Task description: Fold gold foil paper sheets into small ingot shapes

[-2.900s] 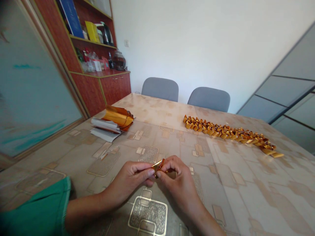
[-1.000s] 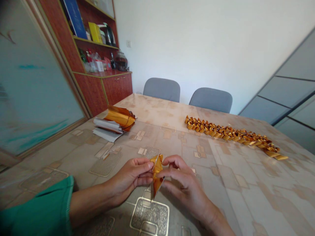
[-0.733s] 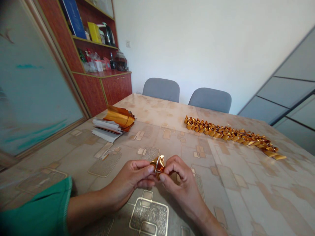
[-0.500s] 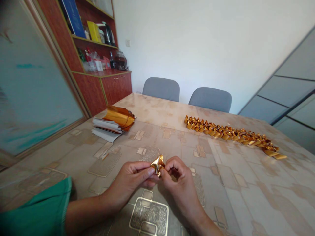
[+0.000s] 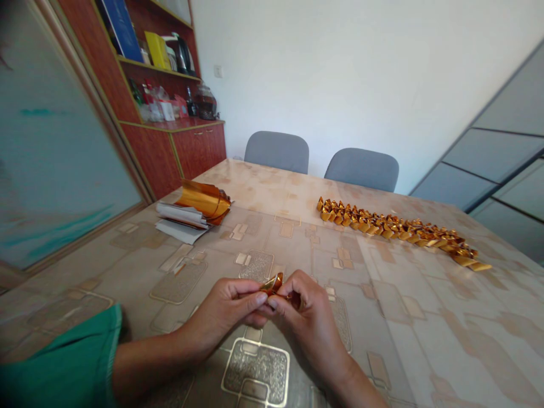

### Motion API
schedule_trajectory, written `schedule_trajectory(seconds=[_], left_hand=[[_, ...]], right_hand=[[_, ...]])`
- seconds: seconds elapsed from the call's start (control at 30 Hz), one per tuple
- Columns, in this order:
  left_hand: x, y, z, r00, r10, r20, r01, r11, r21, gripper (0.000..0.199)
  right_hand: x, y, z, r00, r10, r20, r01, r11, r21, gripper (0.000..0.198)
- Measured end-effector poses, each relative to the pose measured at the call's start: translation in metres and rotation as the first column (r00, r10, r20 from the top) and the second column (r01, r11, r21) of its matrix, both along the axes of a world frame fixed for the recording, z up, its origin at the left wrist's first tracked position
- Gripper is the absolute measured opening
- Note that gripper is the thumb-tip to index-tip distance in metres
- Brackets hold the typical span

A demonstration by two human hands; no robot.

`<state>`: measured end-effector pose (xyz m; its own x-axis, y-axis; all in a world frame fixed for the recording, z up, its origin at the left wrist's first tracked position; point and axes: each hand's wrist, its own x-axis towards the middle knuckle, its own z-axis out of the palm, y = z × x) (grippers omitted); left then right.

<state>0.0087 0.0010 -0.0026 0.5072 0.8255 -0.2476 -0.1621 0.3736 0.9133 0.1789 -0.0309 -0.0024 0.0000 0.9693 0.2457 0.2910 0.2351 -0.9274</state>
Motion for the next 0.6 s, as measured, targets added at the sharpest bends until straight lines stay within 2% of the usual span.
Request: schedule_trajectory(seconds=[0.13, 0.23, 0.33, 0.43, 0.6], left_hand=[[0.001, 0.001, -0.001, 0.999, 0.028, 0.033, -0.025, 0.996, -0.091, 0.036], [0.002, 0.000, 0.000, 0.996, 0.048, 0.069, -0.038, 0.990, -0.139, 0.035], [0.003, 0.000, 0.002, 0.993, 0.088, 0.079, -0.073, 0.982, -0.174, 0.033], [0.004, 0.000, 0.005, 0.990, 0.123, 0.068, -0.108, 0.977, -0.184, 0.032], [0.003, 0.001, 0.005, 0.993, 0.117, 0.037, -0.112, 0.987, -0.115, 0.027]], right_hand=[[-0.001, 0.000, -0.001, 1.000, 0.004, -0.019, -0.004, 1.000, -0.029, 0.027], [-0.003, 0.001, -0.002, 0.985, 0.004, -0.172, -0.018, 0.996, -0.085, 0.024], [-0.003, 0.002, -0.005, 0.951, 0.019, -0.308, -0.062, 0.990, -0.130, 0.031], [0.000, 0.002, -0.008, 0.961, 0.061, -0.269, -0.110, 0.979, -0.172, 0.034], [0.002, 0.001, -0.012, 0.981, 0.082, -0.175, -0.113, 0.978, -0.176, 0.035]])
